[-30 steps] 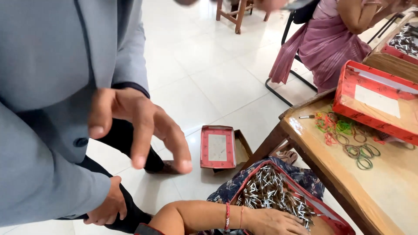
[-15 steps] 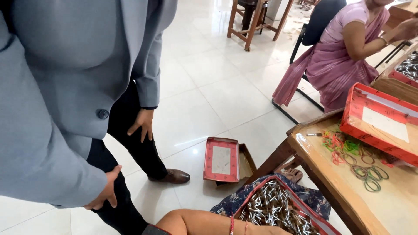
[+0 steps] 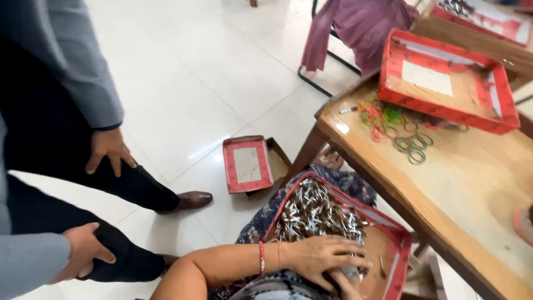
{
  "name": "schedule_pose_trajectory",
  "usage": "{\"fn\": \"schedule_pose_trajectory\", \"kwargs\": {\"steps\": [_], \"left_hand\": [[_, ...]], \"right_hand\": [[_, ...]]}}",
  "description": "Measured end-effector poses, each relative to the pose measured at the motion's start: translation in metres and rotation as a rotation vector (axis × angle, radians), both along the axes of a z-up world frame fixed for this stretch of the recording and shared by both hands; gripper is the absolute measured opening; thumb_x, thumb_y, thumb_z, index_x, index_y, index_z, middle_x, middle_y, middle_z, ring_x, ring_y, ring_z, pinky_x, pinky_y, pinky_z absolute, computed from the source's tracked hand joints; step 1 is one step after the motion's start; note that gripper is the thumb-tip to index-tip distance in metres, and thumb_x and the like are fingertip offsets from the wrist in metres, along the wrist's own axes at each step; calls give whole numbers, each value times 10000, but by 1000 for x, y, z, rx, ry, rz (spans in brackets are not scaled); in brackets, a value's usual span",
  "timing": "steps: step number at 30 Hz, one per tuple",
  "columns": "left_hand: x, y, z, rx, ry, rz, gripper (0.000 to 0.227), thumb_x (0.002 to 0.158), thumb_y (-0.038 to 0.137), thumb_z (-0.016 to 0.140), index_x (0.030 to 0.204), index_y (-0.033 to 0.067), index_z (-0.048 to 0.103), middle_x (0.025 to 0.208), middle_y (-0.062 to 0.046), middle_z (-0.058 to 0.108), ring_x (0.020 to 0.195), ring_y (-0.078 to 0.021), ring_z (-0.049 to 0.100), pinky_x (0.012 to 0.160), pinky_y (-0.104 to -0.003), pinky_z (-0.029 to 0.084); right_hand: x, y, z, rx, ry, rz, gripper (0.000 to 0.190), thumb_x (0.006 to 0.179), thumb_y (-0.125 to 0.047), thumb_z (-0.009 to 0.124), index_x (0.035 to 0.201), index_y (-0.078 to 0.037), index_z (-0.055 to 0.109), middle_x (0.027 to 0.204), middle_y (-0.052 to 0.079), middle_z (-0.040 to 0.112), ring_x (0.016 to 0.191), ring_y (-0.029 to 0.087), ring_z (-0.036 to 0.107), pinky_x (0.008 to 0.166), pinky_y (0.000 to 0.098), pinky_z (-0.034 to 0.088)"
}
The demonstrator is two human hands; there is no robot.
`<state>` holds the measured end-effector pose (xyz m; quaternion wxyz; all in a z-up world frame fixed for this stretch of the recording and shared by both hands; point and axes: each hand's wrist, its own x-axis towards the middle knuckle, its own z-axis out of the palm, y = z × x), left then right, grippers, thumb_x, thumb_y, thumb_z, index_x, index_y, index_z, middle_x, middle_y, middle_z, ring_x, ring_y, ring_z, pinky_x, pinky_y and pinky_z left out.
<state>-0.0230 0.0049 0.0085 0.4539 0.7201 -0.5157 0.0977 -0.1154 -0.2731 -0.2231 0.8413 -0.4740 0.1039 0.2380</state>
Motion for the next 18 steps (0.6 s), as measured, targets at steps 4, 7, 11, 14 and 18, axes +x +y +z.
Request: {"fn": "schedule_pose_trajectory", "kwargs": {"steps": [4, 7, 11, 14, 18], "left_hand": [[0, -7, -27, 16, 2, -45, 702, 792, 278, 765, 1442, 139, 541, 1402, -121, 614, 1341, -308, 594, 1178, -438, 466], [-4, -8, -34, 41, -7, -43, 630, 824, 306, 769, 1394, 138, 561, 1436, -104, 609, 1411, -300, 568, 1231, -421, 451], [-6, -17, -29, 92, 8, -60, 638, 832, 333, 783, 1399, 125, 577, 1433, -104, 608, 1400, -296, 564, 1235, -423, 426], [-13, -8, -29, 127, 0, -19, 637, 841, 352, 785, 1400, 122, 584, 1441, -102, 608, 1400, -293, 571, 1247, -429, 425], [-3, -7, -14, 48, 27, -97, 669, 846, 458, 768, 1374, 93, 580, 1413, -118, 606, 1359, -300, 575, 1222, -450, 445]], "right_hand": [[33, 20, 27, -32, 123, -123, 613, 812, -68, 683, 1402, -87, 520, 1354, 103, 605, 1238, 243, 611, 990, 400, 536], [27, 25, 34, -136, -8, -123, 523, 833, 36, 716, 1335, 28, 569, 1188, 186, 659, 1036, 300, 673, 814, 397, 574], [15, 22, 55, -103, 77, -115, 488, 782, 61, 698, 1256, -4, 601, 1132, 141, 691, 1007, 259, 712, 805, 368, 617], [16, 35, 62, -56, 97, -10, 485, 768, 54, 692, 1245, 15, 614, 1151, 152, 702, 1032, 274, 716, 820, 382, 621], [11, 23, 74, -162, 37, -6, 542, 721, 68, 723, 1249, 1, 623, 1171, 141, 700, 1079, 263, 712, 869, 374, 613]]}}
